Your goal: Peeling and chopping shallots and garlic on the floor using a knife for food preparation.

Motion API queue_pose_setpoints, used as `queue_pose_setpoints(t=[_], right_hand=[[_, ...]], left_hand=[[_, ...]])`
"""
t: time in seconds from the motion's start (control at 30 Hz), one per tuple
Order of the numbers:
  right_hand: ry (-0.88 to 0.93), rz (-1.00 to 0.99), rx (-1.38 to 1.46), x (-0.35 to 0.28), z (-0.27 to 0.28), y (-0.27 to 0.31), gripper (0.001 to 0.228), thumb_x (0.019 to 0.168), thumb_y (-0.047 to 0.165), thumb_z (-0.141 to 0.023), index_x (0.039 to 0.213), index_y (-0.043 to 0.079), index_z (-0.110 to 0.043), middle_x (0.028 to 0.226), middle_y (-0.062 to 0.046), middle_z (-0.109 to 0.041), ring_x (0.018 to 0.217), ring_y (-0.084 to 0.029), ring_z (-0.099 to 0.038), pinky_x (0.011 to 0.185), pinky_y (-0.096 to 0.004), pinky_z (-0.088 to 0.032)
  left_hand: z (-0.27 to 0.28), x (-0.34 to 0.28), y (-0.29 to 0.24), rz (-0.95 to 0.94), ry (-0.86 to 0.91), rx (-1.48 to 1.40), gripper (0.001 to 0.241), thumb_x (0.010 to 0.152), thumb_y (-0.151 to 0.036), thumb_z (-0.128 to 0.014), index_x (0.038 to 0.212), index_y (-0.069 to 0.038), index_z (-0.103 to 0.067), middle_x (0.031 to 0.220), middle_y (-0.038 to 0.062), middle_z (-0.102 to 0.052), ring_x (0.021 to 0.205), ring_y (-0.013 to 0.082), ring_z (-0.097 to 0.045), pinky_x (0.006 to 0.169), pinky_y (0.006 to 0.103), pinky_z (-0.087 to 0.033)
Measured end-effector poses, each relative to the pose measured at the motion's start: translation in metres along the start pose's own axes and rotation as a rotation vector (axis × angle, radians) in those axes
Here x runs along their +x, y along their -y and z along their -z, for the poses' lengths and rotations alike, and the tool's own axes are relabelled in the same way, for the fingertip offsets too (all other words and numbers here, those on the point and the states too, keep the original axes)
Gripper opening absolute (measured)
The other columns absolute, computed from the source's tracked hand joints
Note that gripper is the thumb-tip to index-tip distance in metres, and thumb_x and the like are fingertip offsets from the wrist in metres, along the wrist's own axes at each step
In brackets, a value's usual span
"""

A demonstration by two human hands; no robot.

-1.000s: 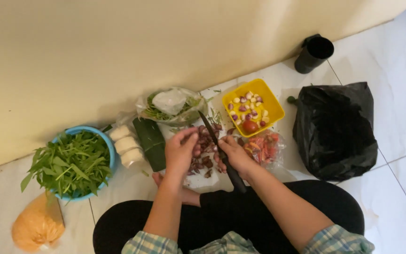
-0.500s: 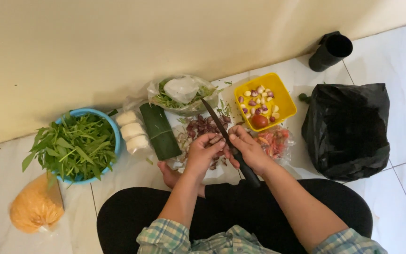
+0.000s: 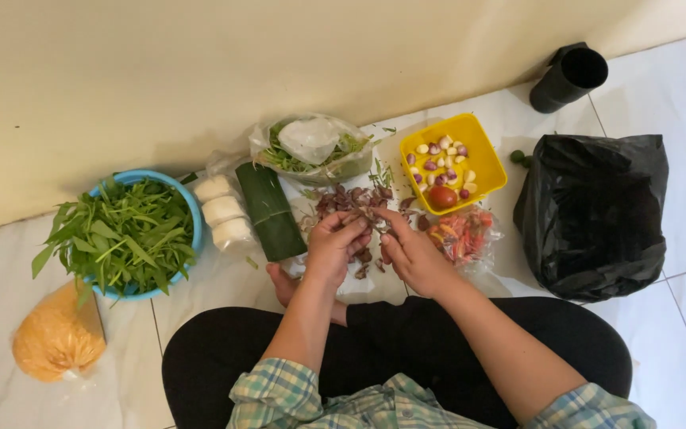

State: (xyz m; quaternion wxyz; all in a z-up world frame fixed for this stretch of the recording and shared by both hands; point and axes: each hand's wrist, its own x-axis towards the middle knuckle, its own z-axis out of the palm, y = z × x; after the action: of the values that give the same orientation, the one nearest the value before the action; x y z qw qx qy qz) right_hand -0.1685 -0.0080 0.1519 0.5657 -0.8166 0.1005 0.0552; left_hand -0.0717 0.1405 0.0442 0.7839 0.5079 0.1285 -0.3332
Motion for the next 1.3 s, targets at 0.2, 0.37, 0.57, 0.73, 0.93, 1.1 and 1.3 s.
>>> queue_pose_setpoints(t=[0.2, 0.37, 0.57, 0.73, 0.93, 1.1, 1.3], right_hand=[[-0.112, -0.206, -0.291, -0.008, -0.020, 0.022, 0.040, 0.105, 0.033, -0.037, 0.143, 0.021, -0.038, 0.092, -0.030, -0.072, 0.093, -0.053, -0.069, 0.087, -0.061, -0.051], [-0.140, -0.066, 0.085, 0.002, -0.022, -0.019, 0.029, 0.107, 0.022, -0.030, 0.133, 0.012, -0.039, 0.064, -0.013, -0.064, 0.047, -0.031, -0.062, 0.047, -0.039, -0.051], [-0.117, -0.042, 0.797, 0.004, -0.017, -0.024, 0.027, 0.110, 0.019, -0.026, 0.129, 0.004, -0.039, 0.063, -0.011, -0.049, 0.031, -0.017, -0.046, 0.028, -0.028, -0.042], [-0.068, -0.087, 0.982, 0.002, -0.012, -0.013, 0.027, 0.110, 0.019, -0.027, 0.129, 0.006, -0.039, 0.063, -0.011, -0.044, 0.032, -0.015, -0.042, 0.027, -0.028, -0.039], [0.007, 0.138, 0.533, 0.006, -0.019, -0.037, 0.029, 0.109, 0.015, -0.026, 0.131, 0.001, -0.039, 0.066, -0.012, -0.055, 0.032, -0.019, -0.055, 0.032, -0.027, -0.047], [0.031, 0.163, 0.578, 0.008, -0.018, -0.038, 0.030, 0.110, 0.017, -0.028, 0.134, 0.002, -0.037, 0.064, -0.012, -0.057, 0.031, -0.020, -0.056, 0.033, -0.028, -0.048], [-0.170, 0.098, 0.576, 0.015, -0.006, -0.052, 0.033, 0.111, 0.017, -0.024, 0.137, 0.000, -0.036, 0.063, -0.011, -0.054, 0.032, -0.019, -0.053, 0.031, -0.026, -0.045]], left_hand=[[-0.013, -0.009, 0.009, -0.008, -0.046, -0.011, 0.028, 0.078, -0.003, -0.088, 0.100, 0.003, -0.073, 0.085, 0.006, -0.061, 0.077, 0.0239, -0.074, 0.075, 0.0408, -0.066], [-0.009, -0.006, 0.010, -0.053, 0.008, 0.044, 0.025, 0.082, -0.003, -0.085, 0.104, 0.002, -0.075, 0.087, 0.009, -0.070, 0.080, 0.0234, -0.076, 0.077, 0.0377, -0.066], [-0.009, -0.006, 0.008, -0.029, 0.085, 0.014, 0.024, 0.088, -0.005, -0.080, 0.110, 0.001, -0.074, 0.093, 0.010, -0.075, 0.084, 0.0213, -0.077, 0.079, 0.0342, -0.066], [-0.015, -0.012, -0.005, 0.030, 0.125, -0.118, 0.030, 0.090, -0.006, -0.075, 0.120, -0.003, -0.071, 0.099, 0.009, -0.075, 0.084, 0.0184, -0.076, 0.076, 0.0300, -0.067], [-0.002, -0.002, 0.007, 0.034, -0.011, -0.067, 0.020, 0.091, -0.009, -0.078, 0.109, -0.003, -0.073, 0.089, 0.008, -0.072, 0.082, 0.0211, -0.075, 0.084, 0.0387, -0.066], [-0.004, 0.000, 0.012, 0.015, 0.049, -0.088, 0.028, 0.088, -0.008, -0.081, 0.115, -0.005, -0.074, 0.096, 0.008, -0.074, 0.088, 0.0222, -0.076, 0.087, 0.0400, -0.064], [-0.011, -0.010, -0.007, 0.014, 0.116, -0.157, 0.031, 0.093, -0.008, -0.075, 0.123, 0.000, -0.071, 0.108, 0.016, -0.076, 0.095, 0.0250, -0.076, 0.089, 0.0373, -0.064]])
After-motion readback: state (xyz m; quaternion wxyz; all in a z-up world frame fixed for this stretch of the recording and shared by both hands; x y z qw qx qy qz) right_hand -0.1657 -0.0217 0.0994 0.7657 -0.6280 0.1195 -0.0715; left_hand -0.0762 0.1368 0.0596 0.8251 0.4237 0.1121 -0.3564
